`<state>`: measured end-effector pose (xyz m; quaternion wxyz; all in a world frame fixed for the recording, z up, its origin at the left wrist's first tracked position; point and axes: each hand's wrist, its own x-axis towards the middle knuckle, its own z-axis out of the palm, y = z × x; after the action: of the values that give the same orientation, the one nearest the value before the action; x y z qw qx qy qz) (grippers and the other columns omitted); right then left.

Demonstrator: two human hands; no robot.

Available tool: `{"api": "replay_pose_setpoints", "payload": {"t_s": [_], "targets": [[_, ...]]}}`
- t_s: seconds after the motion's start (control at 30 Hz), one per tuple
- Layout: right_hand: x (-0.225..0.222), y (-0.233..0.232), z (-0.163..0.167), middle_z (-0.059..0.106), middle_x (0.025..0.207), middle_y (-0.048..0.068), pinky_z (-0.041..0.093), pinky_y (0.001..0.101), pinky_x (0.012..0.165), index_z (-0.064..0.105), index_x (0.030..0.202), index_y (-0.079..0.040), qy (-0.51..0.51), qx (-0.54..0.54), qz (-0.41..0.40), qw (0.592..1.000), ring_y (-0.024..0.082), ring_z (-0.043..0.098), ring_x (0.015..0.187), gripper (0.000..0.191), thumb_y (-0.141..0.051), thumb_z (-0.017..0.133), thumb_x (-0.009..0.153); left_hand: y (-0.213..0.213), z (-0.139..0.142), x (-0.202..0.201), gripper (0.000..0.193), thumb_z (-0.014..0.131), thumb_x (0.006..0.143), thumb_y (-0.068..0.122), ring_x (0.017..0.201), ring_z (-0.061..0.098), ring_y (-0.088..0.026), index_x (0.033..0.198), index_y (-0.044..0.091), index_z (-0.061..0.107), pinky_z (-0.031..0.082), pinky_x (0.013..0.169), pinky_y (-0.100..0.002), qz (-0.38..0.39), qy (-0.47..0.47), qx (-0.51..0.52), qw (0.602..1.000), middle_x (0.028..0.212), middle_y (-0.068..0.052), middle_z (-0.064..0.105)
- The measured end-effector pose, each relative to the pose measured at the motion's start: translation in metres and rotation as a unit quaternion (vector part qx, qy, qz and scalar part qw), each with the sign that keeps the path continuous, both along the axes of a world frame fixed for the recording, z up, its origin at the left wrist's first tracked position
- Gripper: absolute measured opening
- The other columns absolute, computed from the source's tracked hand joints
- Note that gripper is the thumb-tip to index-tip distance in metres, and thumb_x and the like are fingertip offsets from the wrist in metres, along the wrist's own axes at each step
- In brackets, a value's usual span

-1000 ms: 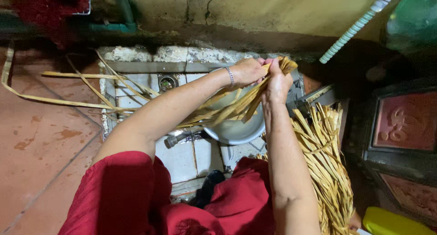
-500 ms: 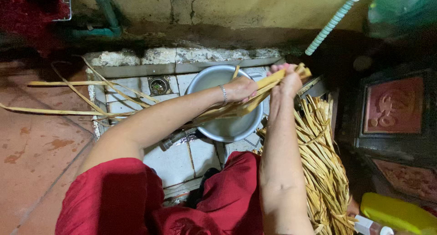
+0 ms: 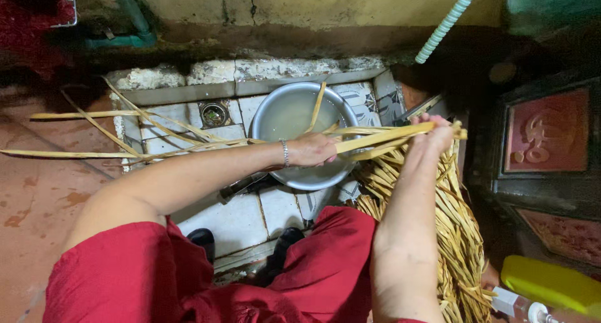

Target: The person stands at a tiled sink and repeatedly picks up dried leaf strips, dips them into a metal basin of water, and rubs them with both hands. The person then places the wet strips into a pile beside the basin. The process is repeated continuously throughout the clip.

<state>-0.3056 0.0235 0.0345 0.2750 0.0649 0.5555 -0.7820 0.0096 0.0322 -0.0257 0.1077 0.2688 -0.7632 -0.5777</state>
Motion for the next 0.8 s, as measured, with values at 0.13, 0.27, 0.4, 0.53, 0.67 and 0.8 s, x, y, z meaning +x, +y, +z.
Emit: {"api": "replay_pose_setpoints", "payload": {"t_s": [0.13,0.27,0.4,0.53,0.67,0.8], "targets": [[-0.054,0.02,-0.023,0.057,0.074,0.009,0.056,0.043,0.074,0.048,0.084,-0.007,0.01,-0.024,0.018,0.999,0.023,0.061,0.066,0.006,-0.001,0.046,0.085,0.012,-0.011,0.016,0.033,0.045,0.092,0.035,0.073,0.067,-0.026,0.079,0.012,0.066,0.052,0.071,-0.041,-0.052,0.016,-0.103,0.993,0.074,-0.008,0.068],[-0.095,0.035,-0.035,0.06,0.075,0.011,0.06,0.0441,0.075,0.049,0.083,-0.005,0.0,-0.025,-0.023,0.999,0.023,0.062,0.066,0.004,-0.003,0.046,0.085,0.02,-0.008,0.038,0.034,0.044,0.094,0.032,0.08,0.065,-0.03,0.081,0.012,0.067,0.05,0.075,-0.043,-0.063,0.021,-0.132,0.989,0.08,-0.011,0.066],[-0.122,0.053,-0.035,0.059,0.069,0.013,0.06,0.0482,0.069,0.049,0.076,-0.005,-0.005,-0.032,-0.049,0.998,0.025,0.06,0.06,0.006,-0.001,0.046,0.08,0.028,0.002,0.067,0.034,0.044,0.096,0.033,0.078,0.066,-0.029,0.083,0.01,0.066,0.052,0.074,-0.043,-0.049,-0.02,-0.037,0.998,0.079,-0.013,0.066],[-0.147,0.084,-0.032,0.06,0.069,0.012,0.062,0.0482,0.076,0.049,0.077,-0.009,0.008,-0.014,-0.165,0.986,0.025,0.061,0.065,0.03,-0.024,0.037,0.101,0.029,0.0,0.108,0.035,0.042,0.099,0.033,0.079,0.066,-0.026,0.087,0.01,0.065,0.052,0.076,-0.042,-0.052,-0.022,-0.039,0.998,0.081,-0.012,0.068],[-0.171,0.104,-0.033,0.057,0.066,0.01,0.058,0.0499,0.077,0.045,0.077,-0.009,0.056,-0.014,-0.11,0.992,0.025,0.059,0.064,0.03,-0.026,0.036,0.1,0.032,-0.01,0.138,0.03,0.047,0.098,0.033,0.077,0.064,-0.028,0.091,0.008,0.061,0.053,0.073,-0.042,-0.099,-0.012,-0.11,0.989,0.081,-0.013,0.063],[-0.195,0.137,-0.035,0.058,0.063,0.011,0.059,0.0538,0.075,0.047,0.073,-0.008,0.031,-0.014,-0.224,0.974,0.027,0.061,0.059,0.038,-0.036,0.036,0.095,0.024,-0.021,0.195,0.03,0.043,0.099,0.031,0.08,0.064,-0.027,0.089,0.009,0.061,0.052,0.077,-0.041,-0.058,-0.051,-0.073,0.994,0.081,-0.012,0.064]]}}
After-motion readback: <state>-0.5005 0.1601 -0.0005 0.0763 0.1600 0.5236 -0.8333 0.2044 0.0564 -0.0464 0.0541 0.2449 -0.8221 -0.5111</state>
